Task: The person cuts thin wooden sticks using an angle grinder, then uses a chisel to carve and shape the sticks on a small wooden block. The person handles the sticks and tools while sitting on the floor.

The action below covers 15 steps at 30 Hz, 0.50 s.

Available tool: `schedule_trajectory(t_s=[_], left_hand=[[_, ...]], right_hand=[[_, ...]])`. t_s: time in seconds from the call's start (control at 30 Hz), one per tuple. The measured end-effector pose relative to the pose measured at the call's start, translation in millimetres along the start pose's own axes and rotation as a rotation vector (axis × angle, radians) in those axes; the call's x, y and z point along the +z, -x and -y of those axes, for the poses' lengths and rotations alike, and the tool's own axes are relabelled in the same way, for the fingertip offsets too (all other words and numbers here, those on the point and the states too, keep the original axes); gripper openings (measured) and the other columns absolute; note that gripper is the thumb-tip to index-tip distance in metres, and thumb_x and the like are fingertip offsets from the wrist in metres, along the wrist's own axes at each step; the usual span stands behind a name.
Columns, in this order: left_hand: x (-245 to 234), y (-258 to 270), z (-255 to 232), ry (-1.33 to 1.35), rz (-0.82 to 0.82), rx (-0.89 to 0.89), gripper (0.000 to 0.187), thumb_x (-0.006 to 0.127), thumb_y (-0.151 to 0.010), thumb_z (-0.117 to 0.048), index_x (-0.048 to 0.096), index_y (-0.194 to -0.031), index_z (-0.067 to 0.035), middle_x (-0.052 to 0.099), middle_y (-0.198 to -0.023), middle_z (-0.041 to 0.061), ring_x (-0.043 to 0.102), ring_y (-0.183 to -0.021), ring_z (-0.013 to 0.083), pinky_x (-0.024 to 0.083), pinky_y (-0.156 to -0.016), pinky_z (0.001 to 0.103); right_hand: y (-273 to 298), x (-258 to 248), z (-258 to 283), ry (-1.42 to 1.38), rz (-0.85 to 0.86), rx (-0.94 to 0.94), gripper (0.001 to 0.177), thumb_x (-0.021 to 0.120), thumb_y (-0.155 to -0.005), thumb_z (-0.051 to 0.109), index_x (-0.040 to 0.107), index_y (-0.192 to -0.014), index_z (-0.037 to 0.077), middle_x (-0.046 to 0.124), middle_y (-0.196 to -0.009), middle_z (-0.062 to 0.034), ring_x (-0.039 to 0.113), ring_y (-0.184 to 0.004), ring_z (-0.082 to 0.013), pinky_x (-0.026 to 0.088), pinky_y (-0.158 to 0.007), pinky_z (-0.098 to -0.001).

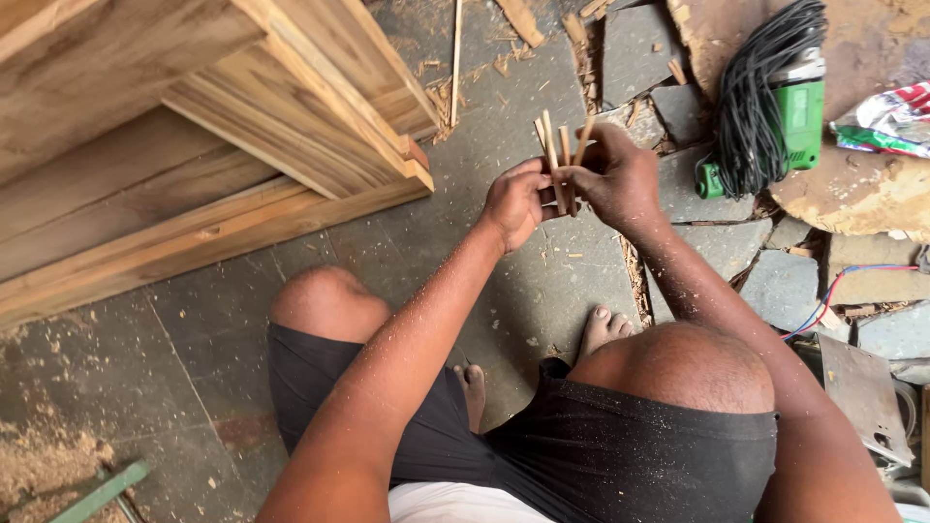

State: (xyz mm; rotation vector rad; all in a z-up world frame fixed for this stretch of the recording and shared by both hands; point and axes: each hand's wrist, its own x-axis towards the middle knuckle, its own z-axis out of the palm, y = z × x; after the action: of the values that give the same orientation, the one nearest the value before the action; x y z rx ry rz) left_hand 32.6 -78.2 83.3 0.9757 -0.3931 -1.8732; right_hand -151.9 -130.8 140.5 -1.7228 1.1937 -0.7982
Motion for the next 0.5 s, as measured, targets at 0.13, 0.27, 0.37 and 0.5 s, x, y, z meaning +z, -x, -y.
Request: schedule_trajectory(t_s=[0.13, 0.27, 0.37, 0.5], left_hand=[[1.7, 8.3, -8.8, -0.105, 0.065, 0.000, 0.029, 0.057, -0.093, -0.010, 0.058, -0.120, 0.000, 0.063, -0.106, 0.012, 0.066, -0.097, 0.0236, 0.060, -0.092, 0.049], [18.3, 17.0, -15.5, -0.304, -0.105, -0.043, 0.032, 0.066, -0.093, -0.013, 0.058, -0.123, -0.005, 0.067, -0.097, 0.010, 0.069, -0.085, 0.0212, 0.060, -0.082, 0.041], [26.9, 18.1, -20.3, -0.297, -0.137, 0.008, 0.035, 0.063, -0.091, -0.010, 0.058, -0.126, -0.006, 0.075, -0.096, 0.010, 0.074, -0.084, 0.0193, 0.062, -0.077, 0.035], [19.4, 11.8, -33.9, -0.346, -0.180, 0.018, 0.026, 0.059, -0.101, -0.009, 0.059, -0.124, 0.002, 0.071, -0.095, 0.012, 0.071, -0.082, 0.0216, 0.064, -0.075, 0.038]], right_hand=[[1.3, -0.3, 1.4, 0.089, 0.115, 0.043, 0.046, 0.082, -0.091, 0.018, 0.064, -0.131, 0.003, 0.077, -0.102, -0.0142, 0.078, -0.089, -0.0239, 0.064, -0.080, -0.0363], [5.0, -9.1, 23.7, 0.085, 0.321, 0.051, 0.037, 0.069, -0.096, 0.010, 0.066, -0.132, 0.004, 0.077, -0.105, -0.0155, 0.079, -0.091, -0.0256, 0.063, -0.084, -0.0398], [3.6, -34.3, 55.9, 0.187, 0.329, -0.042, 0.039, 0.063, -0.095, 0.002, 0.064, -0.135, 0.002, 0.074, -0.115, -0.0179, 0.076, -0.096, -0.0279, 0.061, -0.088, -0.0418], [30.1, -105.0, 118.3, -0.041, 0.559, -0.421, 0.048, 0.061, -0.087, 0.006, 0.060, -0.135, 0.008, 0.075, -0.115, -0.0109, 0.077, -0.094, -0.0181, 0.063, -0.079, -0.0339]])
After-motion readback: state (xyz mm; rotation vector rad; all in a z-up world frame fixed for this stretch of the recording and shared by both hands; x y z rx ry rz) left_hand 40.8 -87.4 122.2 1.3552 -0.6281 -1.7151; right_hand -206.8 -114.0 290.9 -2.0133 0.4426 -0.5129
